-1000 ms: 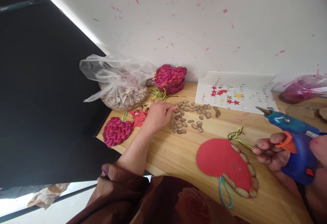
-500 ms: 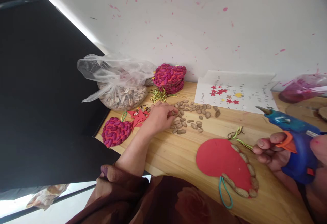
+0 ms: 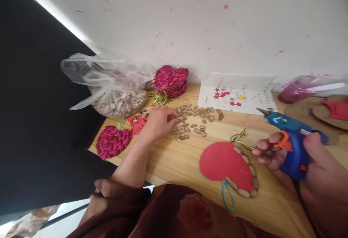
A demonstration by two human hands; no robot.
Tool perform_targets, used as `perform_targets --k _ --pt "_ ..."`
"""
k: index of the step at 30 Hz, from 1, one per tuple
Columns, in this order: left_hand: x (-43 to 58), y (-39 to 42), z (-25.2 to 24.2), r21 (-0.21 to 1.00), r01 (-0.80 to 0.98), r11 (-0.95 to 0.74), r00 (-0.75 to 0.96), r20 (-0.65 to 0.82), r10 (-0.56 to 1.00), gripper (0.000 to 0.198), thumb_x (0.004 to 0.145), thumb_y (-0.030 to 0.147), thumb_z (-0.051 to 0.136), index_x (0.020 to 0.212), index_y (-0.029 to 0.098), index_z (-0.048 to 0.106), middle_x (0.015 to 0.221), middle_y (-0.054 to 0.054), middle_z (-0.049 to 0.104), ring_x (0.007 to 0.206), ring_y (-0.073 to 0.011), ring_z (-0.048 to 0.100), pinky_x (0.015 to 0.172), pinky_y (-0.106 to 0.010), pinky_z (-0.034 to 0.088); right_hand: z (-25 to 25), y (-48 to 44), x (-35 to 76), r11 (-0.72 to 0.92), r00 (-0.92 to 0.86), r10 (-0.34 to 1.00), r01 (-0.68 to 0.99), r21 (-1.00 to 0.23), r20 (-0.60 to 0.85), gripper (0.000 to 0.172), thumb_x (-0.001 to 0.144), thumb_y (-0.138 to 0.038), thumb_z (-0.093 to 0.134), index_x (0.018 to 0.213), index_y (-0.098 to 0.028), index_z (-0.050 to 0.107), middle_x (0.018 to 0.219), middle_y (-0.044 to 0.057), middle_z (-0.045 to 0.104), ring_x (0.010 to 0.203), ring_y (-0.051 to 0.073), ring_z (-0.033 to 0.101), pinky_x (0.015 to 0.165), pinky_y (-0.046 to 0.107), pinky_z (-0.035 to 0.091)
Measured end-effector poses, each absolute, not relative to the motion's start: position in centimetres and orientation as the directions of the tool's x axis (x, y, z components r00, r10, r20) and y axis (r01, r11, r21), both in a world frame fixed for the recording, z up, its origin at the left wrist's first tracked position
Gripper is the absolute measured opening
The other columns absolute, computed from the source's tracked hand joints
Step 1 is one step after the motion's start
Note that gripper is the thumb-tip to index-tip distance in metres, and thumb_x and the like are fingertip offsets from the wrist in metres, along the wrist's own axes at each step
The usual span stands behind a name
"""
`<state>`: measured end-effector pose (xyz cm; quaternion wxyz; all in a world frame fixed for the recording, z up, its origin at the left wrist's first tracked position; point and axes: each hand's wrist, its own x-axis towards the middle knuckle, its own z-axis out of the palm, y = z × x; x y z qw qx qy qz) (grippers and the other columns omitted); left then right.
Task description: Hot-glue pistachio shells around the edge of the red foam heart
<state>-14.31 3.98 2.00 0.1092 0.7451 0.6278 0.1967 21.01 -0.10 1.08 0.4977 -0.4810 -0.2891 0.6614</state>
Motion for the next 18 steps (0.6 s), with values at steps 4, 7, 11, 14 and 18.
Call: perform_targets --k 4,7,11,14,18 --pt "-14.23 4.03 2.07 0.366 0.916 -0.162 0.127 0.118 0.985 0.006 0.079 0.025 0.07 0.079 0.023 0.075 0.08 -0.003 0.072 0.085 -0.0229 0.062 0.085 -0.039 0.042 1.52 -0.5 21.16 -0.373 -0.057 0.921 -0.425 -0.825 -0.387 0.045 0.079 -0.065 0.06 0.075 -0.023 0.075 0.074 0.011 0.07 0.073 0.029 0.075 0.056 0.031 0.063" --pt "-14.13 3.97 2.2 0.358 0.92 -0.161 0.124 0.123 0.985 0.006 0.079 0.025 0.069 0.08 0.024 0.075 0.08 -0.003 0.072 0.085 -0.0232 0.062 0.084 -0.039 0.041 1.71 -0.65 21.05 -0.365 -0.066 0.926 -0.417 -0.832 -0.372 0.046 0.08 -0.066 0.06 0.078 -0.022 0.075 0.076 0.01 0.072 0.079 0.027 0.076 0.061 0.027 0.062" --pt "-14.05 3.95 2.36 0.352 0.927 -0.13 0.103 0.095 0.99 0.01 0.078 0.027 0.071 0.086 0.024 0.076 0.078 -0.002 0.071 0.085 -0.0242 0.061 0.083 -0.039 0.04 1.85 -0.77 20.86 -0.37 -0.121 0.928 -0.424 -0.827 -0.353 0.048 0.083 -0.066 0.057 0.08 -0.021 0.074 0.082 0.011 0.073 0.095 0.032 0.075 0.073 0.033 0.063" --pt "-14.08 4.03 2.3 0.37 0.919 -0.137 0.111 0.091 0.99 0.009 0.078 0.026 0.071 0.085 0.022 0.075 0.078 -0.002 0.07 0.084 -0.0237 0.061 0.082 -0.039 0.041 1.91 -0.73 20.74 -0.386 -0.137 0.921 -0.437 -0.812 -0.364 0.046 0.082 -0.064 0.059 0.078 -0.021 0.074 0.084 0.012 0.073 0.1 0.031 0.074 0.071 0.029 0.062" --pt "-14.13 4.1 2.15 0.387 0.909 -0.156 0.124 0.106 0.987 0.006 0.078 0.024 0.07 0.081 0.022 0.074 0.078 -0.002 0.069 0.083 -0.0227 0.061 0.082 -0.038 0.041 1.59 -0.62 20.88 -0.393 -0.096 0.916 -0.414 -0.821 -0.39 0.047 0.079 -0.067 0.061 0.077 -0.022 0.073 0.084 0.013 0.075 0.102 0.034 0.073 0.074 0.033 0.064"
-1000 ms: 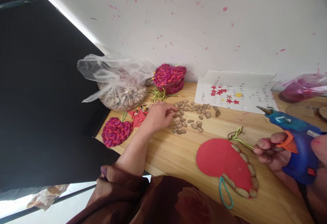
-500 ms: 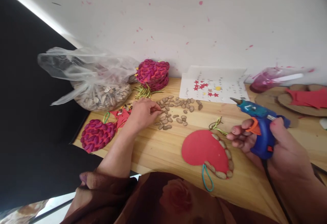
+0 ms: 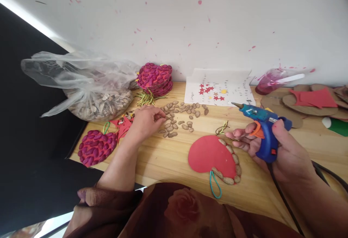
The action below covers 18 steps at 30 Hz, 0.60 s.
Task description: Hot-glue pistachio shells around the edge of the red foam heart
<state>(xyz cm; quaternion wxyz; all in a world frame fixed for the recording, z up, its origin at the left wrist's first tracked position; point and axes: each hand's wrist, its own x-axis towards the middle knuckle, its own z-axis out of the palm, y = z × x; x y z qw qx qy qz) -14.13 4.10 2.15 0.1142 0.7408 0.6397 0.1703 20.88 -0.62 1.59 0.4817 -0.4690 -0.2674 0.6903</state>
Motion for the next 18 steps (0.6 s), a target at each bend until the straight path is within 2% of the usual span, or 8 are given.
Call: perform_targets --k 3,8,12,18 --pt "-14.1 4.0 2.2 0.387 0.91 -0.148 0.119 0.097 0.988 0.006 0.078 0.024 0.071 0.081 0.022 0.075 0.078 -0.002 0.07 0.082 -0.022 0.061 0.082 -0.038 0.041 1.1 -0.6 21.2 -0.404 -0.079 0.908 -0.429 -0.808 -0.412 0.045 0.078 -0.066 0.061 0.08 -0.023 0.073 0.091 0.014 0.076 0.105 0.037 0.071 0.082 0.043 0.063" --pt "-14.1 3.9 2.3 0.383 0.913 -0.145 0.116 0.096 0.989 0.008 0.078 0.023 0.07 0.085 0.023 0.074 0.077 -0.001 0.069 0.086 -0.0224 0.061 0.084 -0.038 0.041 0.3 -0.6 21.5 -0.435 -0.066 0.888 -0.443 -0.784 -0.455 0.04 0.08 -0.062 0.06 0.08 -0.025 0.073 0.101 0.018 0.076 0.108 0.041 0.07 0.085 0.049 0.063" --pt "-14.2 3.9 2.2 0.386 0.911 -0.142 0.112 0.101 0.989 0.012 0.078 0.023 0.071 0.089 0.024 0.074 0.079 -0.001 0.07 0.088 -0.0226 0.061 0.086 -0.039 0.041 0.4 -0.5 21.1 -0.402 -0.048 0.905 -0.419 -0.814 -0.422 0.039 0.078 -0.063 0.059 0.076 -0.026 0.074 0.102 0.02 0.076 0.11 0.044 0.068 0.083 0.05 0.064" --pt "-14.0 3.8 2.3 0.397 0.905 -0.154 0.116 0.117 0.986 0.005 0.08 0.023 0.071 0.083 0.024 0.075 0.083 -0.002 0.071 0.09 -0.023 0.061 0.089 -0.04 0.041 0.8 -0.6 20.2 -0.372 0.018 0.909 -0.42 -0.828 -0.417 0.039 0.08 -0.061 0.055 0.075 -0.027 0.073 0.103 0.019 0.076 0.11 0.043 0.069 0.076 0.048 0.066"
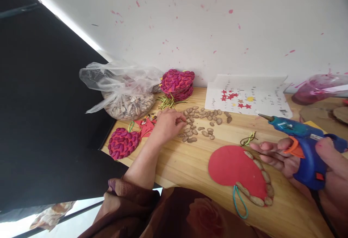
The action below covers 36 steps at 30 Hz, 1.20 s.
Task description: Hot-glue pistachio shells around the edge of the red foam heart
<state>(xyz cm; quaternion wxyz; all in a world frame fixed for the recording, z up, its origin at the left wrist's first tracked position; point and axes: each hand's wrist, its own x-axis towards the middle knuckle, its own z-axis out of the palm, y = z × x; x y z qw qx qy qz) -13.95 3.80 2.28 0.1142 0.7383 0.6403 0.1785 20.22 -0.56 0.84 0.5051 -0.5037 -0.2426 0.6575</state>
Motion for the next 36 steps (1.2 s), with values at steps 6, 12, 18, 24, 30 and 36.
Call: perform_targets --k 6,12,18,24,30,36 --pt "-13.6 3.8 2.2 0.348 0.925 -0.156 0.118 0.128 0.985 0.008 0.083 0.022 0.069 0.081 0.025 0.076 0.09 -0.004 0.073 0.095 -0.025 0.061 0.093 -0.043 0.04 0.3 -0.4 21.1 -0.414 -0.015 0.893 -0.417 -0.809 -0.449 0.036 0.076 -0.064 0.06 0.075 -0.03 0.072 0.105 0.019 0.075 0.111 0.044 0.068 0.078 0.049 0.066" --pt "-13.6 3.8 2.1 0.292 0.943 -0.16 0.123 0.141 0.982 0.01 0.084 0.021 0.067 0.081 0.023 0.075 0.09 -0.005 0.072 0.096 -0.0265 0.061 0.09 -0.043 0.04 0.2 -0.3 21.3 -0.408 -0.058 0.904 -0.415 -0.813 -0.424 0.04 0.079 -0.064 0.058 0.076 -0.027 0.074 0.101 0.02 0.075 0.107 0.043 0.069 0.079 0.048 0.066" --pt "-11.6 2.8 4.1 0.361 0.917 -0.172 0.111 0.182 0.977 0.008 0.086 0.021 0.067 0.085 0.023 0.075 0.092 -0.004 0.072 0.095 -0.0251 0.062 0.087 -0.042 0.041 0.7 -0.6 20.9 -0.374 -0.076 0.922 -0.421 -0.826 -0.379 0.042 0.076 -0.065 0.064 0.079 -0.024 0.074 0.102 0.015 0.077 0.104 0.038 0.071 0.079 0.045 0.065" --pt "-4.6 1.3 4.5 0.339 0.798 -0.498 0.488 0.12 0.864 0.013 0.091 0.02 0.063 0.084 0.023 0.074 0.09 -0.005 0.071 0.098 -0.0248 0.06 0.091 -0.042 0.039 1.4 -0.8 20.6 -0.366 -0.151 0.931 -0.408 -0.836 -0.333 0.047 0.082 -0.066 0.061 0.081 -0.02 0.072 0.094 0.013 0.079 0.099 0.031 0.074 0.081 0.036 0.062" --pt "-1.0 1.0 3.0 0.305 0.776 -0.553 0.563 0.063 0.824 0.013 0.093 0.021 0.061 0.091 0.022 0.074 0.09 -0.006 0.068 0.097 -0.0251 0.058 0.088 -0.042 0.04 1.2 -0.9 20.7 -0.37 -0.17 0.929 -0.476 -0.798 -0.329 0.044 0.087 -0.062 0.057 0.082 -0.021 0.073 0.092 0.011 0.078 0.101 0.028 0.073 0.083 0.035 0.062" --pt "-0.8 1.0 3.0 0.325 0.789 -0.522 0.526 0.081 0.846 0.01 0.093 0.022 0.062 0.091 0.021 0.073 0.093 -0.004 0.068 0.096 -0.0237 0.059 0.088 -0.04 0.039 1.1 -0.9 20.5 -0.385 -0.197 0.923 -0.502 -0.774 -0.331 0.046 0.092 -0.059 0.052 0.077 -0.022 0.074 0.087 0.01 0.076 0.1 0.028 0.073 0.085 0.039 0.061"
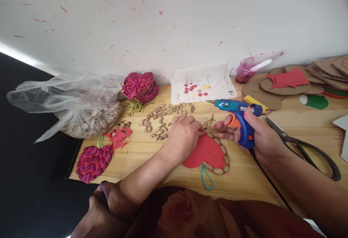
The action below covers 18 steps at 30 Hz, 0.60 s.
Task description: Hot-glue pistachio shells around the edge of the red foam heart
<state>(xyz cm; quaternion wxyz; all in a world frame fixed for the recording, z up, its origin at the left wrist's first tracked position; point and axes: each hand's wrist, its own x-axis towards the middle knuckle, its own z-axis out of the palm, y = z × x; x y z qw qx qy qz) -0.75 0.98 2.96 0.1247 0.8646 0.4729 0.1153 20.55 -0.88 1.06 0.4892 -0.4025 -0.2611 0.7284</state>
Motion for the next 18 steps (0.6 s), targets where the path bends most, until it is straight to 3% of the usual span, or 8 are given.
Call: perform_targets --k 18 --pt "-0.82 0.79 2.73 0.232 0.783 -0.577 0.571 0.099 0.815 0.012 0.095 0.021 0.059 0.093 0.021 0.071 0.092 -0.005 0.066 0.094 -0.0248 0.058 0.083 -0.041 0.038 1.08 -0.84 20.71 -0.379 -0.211 0.925 -0.512 -0.77 -0.315 0.046 0.094 -0.057 0.049 0.077 -0.022 0.073 0.091 0.009 0.076 0.103 0.027 0.071 0.087 0.038 0.06"
